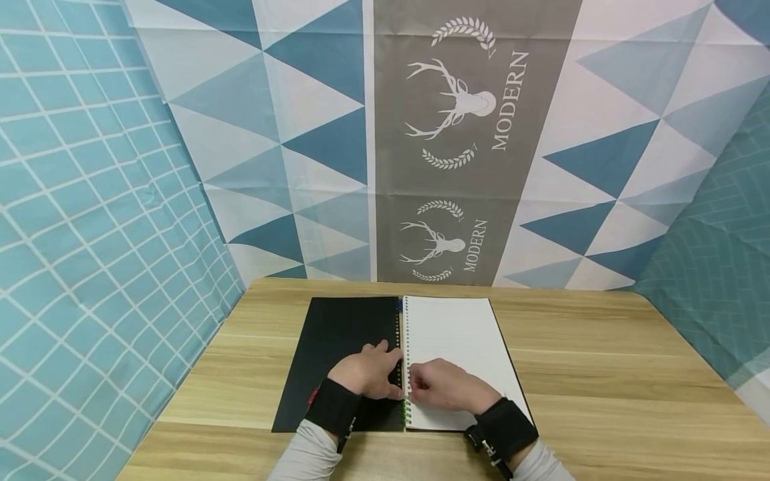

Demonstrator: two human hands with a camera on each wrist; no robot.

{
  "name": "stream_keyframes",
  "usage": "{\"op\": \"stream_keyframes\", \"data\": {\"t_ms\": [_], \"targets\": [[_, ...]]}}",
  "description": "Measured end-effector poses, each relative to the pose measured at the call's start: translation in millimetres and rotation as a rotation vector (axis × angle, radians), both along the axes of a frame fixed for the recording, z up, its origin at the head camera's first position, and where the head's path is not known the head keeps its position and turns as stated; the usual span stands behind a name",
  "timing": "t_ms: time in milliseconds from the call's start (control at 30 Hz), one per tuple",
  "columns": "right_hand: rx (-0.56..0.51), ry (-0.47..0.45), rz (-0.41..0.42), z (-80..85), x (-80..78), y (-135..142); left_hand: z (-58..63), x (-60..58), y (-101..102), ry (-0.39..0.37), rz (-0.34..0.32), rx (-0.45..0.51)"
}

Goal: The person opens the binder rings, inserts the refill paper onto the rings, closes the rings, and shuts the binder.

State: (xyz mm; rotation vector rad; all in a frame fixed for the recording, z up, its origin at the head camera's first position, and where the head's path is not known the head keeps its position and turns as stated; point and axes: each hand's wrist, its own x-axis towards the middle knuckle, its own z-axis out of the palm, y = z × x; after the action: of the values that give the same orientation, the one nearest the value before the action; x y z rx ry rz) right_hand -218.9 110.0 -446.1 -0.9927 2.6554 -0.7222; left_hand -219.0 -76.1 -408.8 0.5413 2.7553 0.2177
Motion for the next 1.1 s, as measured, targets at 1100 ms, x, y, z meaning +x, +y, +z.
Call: {"op": "stream_keyframes", "data": {"t_ms": [1100], "targets": [[-0.040, -0.116, 0.000, 5.5, -1.7, 8.9, -3.3, -7.9, -3.3, -0.006, -0.013, 0.076]]}}
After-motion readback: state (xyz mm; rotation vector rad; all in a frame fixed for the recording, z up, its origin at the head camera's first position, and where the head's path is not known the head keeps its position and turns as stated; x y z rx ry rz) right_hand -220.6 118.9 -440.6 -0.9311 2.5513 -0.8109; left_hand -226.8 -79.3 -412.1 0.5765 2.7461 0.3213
